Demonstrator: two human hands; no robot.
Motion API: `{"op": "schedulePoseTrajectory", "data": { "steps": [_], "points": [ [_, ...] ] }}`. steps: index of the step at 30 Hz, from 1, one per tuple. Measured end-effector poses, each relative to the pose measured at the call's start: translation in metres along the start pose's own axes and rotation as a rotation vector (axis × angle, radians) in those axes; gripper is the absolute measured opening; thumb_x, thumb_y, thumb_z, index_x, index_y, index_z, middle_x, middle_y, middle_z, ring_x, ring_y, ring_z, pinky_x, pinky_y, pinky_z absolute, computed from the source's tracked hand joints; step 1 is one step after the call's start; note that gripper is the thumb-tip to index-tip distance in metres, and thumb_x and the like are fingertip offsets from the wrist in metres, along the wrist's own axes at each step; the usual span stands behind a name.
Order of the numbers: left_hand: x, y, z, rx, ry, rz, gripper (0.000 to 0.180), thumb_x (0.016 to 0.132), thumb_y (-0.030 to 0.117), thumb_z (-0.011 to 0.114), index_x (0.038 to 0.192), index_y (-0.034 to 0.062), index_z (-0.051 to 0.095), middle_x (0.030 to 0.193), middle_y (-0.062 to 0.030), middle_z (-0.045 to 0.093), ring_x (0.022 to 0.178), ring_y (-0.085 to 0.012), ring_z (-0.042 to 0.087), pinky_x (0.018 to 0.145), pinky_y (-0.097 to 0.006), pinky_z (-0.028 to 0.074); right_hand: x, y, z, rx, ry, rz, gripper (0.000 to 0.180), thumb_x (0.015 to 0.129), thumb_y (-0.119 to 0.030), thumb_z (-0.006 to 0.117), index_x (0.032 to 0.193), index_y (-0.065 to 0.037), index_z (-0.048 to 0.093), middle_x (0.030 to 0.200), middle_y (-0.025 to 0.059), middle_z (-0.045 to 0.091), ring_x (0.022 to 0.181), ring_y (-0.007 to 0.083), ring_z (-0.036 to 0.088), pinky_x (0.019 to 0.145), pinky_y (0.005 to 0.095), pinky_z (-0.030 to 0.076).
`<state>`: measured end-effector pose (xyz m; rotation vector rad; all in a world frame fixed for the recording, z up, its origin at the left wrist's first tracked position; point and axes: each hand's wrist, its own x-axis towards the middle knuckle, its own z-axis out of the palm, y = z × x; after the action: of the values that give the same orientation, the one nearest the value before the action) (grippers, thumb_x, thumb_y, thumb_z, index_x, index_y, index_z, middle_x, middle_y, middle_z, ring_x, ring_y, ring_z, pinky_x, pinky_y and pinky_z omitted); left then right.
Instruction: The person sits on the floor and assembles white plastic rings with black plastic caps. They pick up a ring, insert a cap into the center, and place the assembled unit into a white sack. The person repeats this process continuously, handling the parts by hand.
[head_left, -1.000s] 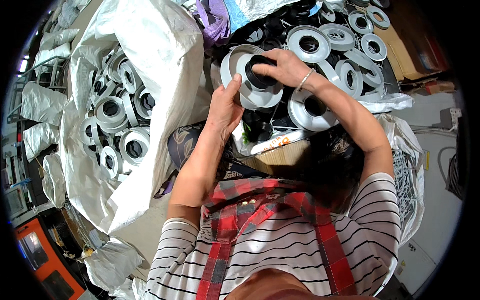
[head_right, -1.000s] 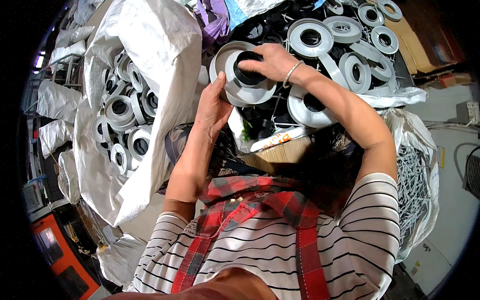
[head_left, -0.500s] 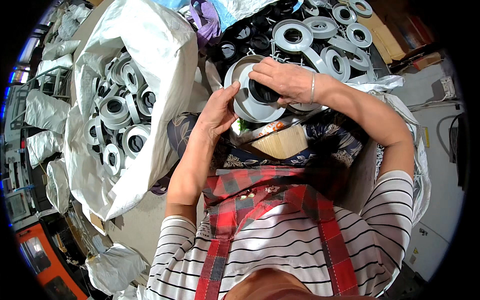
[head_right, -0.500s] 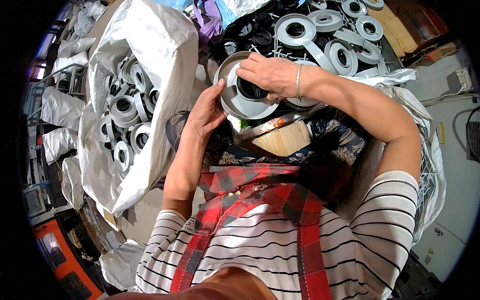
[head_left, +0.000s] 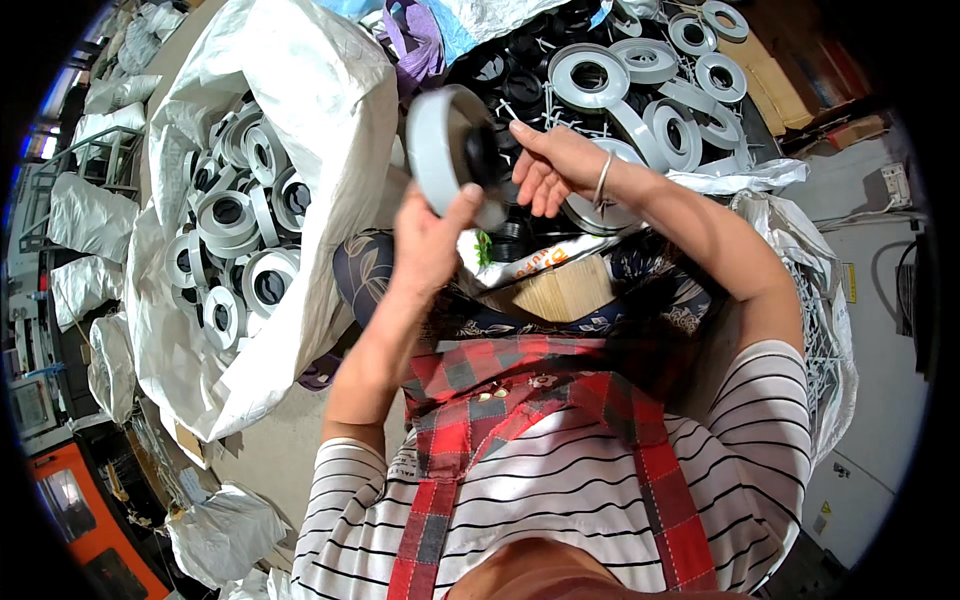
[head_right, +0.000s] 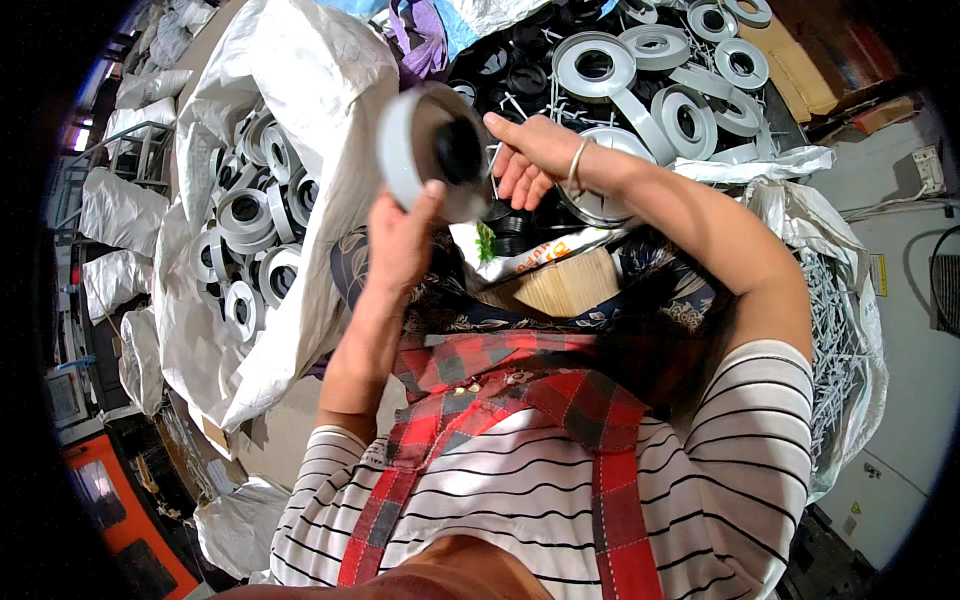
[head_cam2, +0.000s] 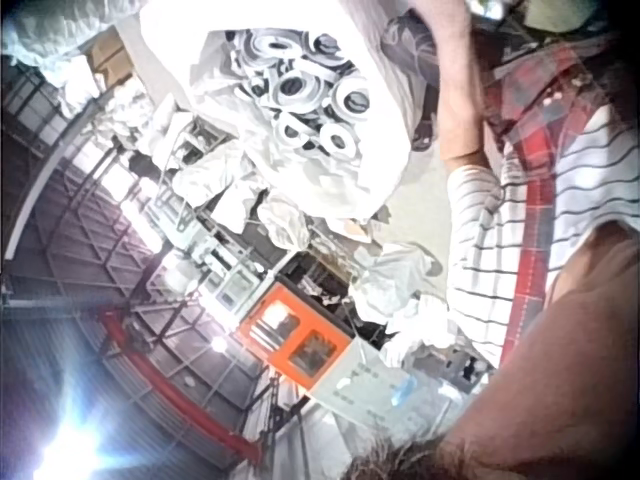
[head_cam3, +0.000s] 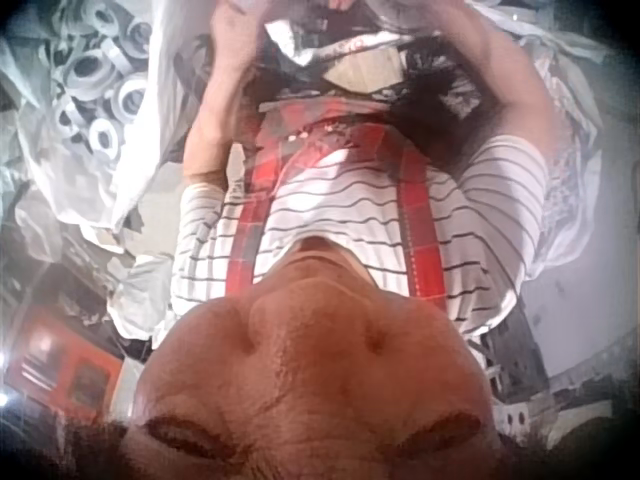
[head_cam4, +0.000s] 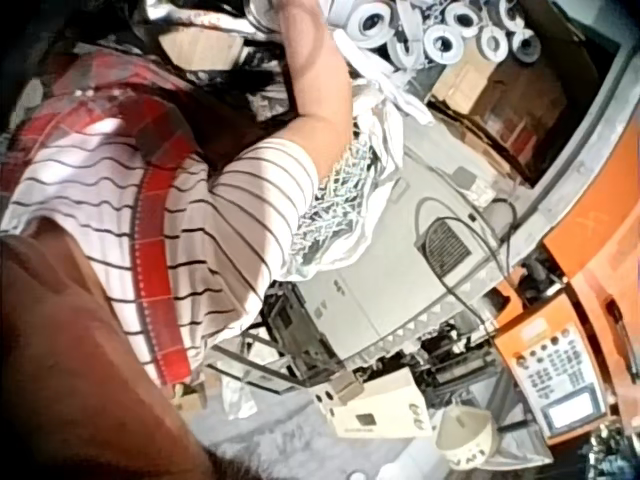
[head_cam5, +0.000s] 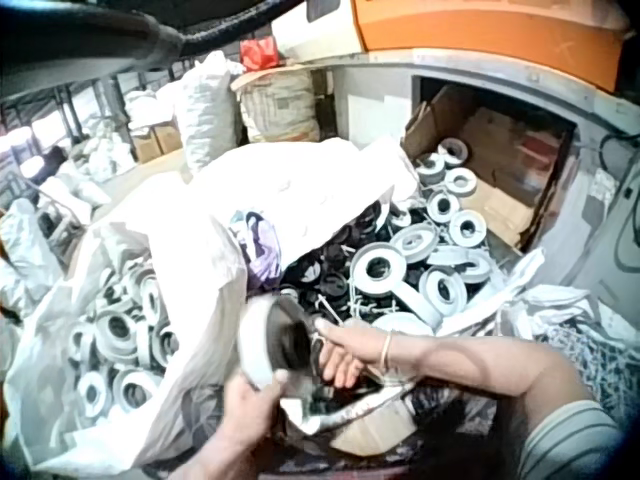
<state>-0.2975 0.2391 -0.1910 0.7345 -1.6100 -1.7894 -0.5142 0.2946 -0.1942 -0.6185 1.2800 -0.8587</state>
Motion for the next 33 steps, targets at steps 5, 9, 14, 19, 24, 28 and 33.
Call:
{"op": "schedulePoseTrajectory", "data": {
  "steps": [5,9,14,19,24,28,33],
  "points": [
    [0.051,0.094,-0.069,0.596,0.64,0.71,0.092,0.081,0.039,0.068,0.136,-0.0133,0.017,0.141,-0.0302,0.024,0.132,-0.0319,0.027,0.109,-0.036,0.021,0.074,0.012,-0.096,-1.16,0.708,-0.424,0.048,0.078,-0.04,0.066,0.101,0.002,0.057,0.097,0.0215,0.063,0.094,0.0381,0.06,0.08,0.0419,0.05],
    [0.054,0.102,-0.064,0.44,0.672,0.847,0.067,0.091,0.028,0.056,0.136,-0.0089,0.024,0.141,-0.0236,0.026,0.128,-0.0257,0.032,0.106,-0.031,0.029,0.113,0.034,-0.163,-1.416,0.964,-0.103,0.054,0.074,-0.034,0.072,0.114,-0.002,0.053,0.113,0.0176,0.059,0.111,0.0339,0.053,0.095,0.0492,0.038],
    [0.064,0.004,-0.021,-0.273,0.258,0.107,0.02,0.091,0.017,0.056,0.097,-0.0007,0.062,0.107,-0.0127,0.063,0.095,-0.0171,0.059,0.088,-0.033,0.047,0.125,0.02,-0.149,-1.614,0.758,0.117,0.031,0.074,-0.014,0.062,0.103,-0.003,0.063,0.114,0.0147,0.058,0.111,0.0303,0.052,0.094,0.0517,0.031],
    [0.086,-0.049,-0.005,-0.508,0.373,-0.5,0.043,0.082,0.037,0.07,0.109,0.0087,0.053,0.107,-0.0006,0.058,0.105,-0.0084,0.047,0.096,-0.031,0.028,0.1,0.018,-0.08,-1.425,0.436,-0.743,0.046,0.063,-0.011,0.072,0.106,-0.003,0.054,0.104,0.0146,0.056,0.102,0.0329,0.052,0.097,0.05,0.034],
    [0.109,-0.081,-0.018,-0.747,0.377,-0.5,0.02,0.086,0.009,0.057,0.102,-0.0019,0.052,0.098,-0.01,0.057,0.088,-0.0208,0.058,0.08,-0.035,0.048,0.086,0.009,-0.027,-1.125,0.165,-0.917,0.05,0.071,-0.01,0.07,0.117,-0.002,0.052,0.107,0.0113,0.056,0.104,0.0257,0.053,0.1,0.042,0.036],
    [0.112,-0.083,-0.021,-0.598,0.57,-0.501,0.021,0.082,-0.003,0.048,0.102,-0.0075,0.048,0.1,-0.0143,0.053,0.091,-0.0243,0.057,0.086,-0.039,0.048,0.13,-0.02,-0.057,-0.504,0.375,-0.716,0.034,0.084,-0.024,0.064,0.112,-0.005,0.061,0.108,0.006,0.061,0.09,0.011,0.059,0.08,0.0228,0.046],
    [0.115,-0.081,-0.006,-0.634,0.482,-0.445,0.025,0.082,-0.001,0.054,0.105,-0.0049,0.046,0.096,-0.014,0.058,0.086,-0.0226,0.06,0.082,-0.038,0.05,0.235,0.027,-0.159,-1.167,0.876,-0.252,0.092,0.064,-0.042,0.077,0.134,0.0,0.035,0.131,0.0251,0.043,0.119,0.0361,0.045,0.101,0.0381,0.037]
  ]
}}
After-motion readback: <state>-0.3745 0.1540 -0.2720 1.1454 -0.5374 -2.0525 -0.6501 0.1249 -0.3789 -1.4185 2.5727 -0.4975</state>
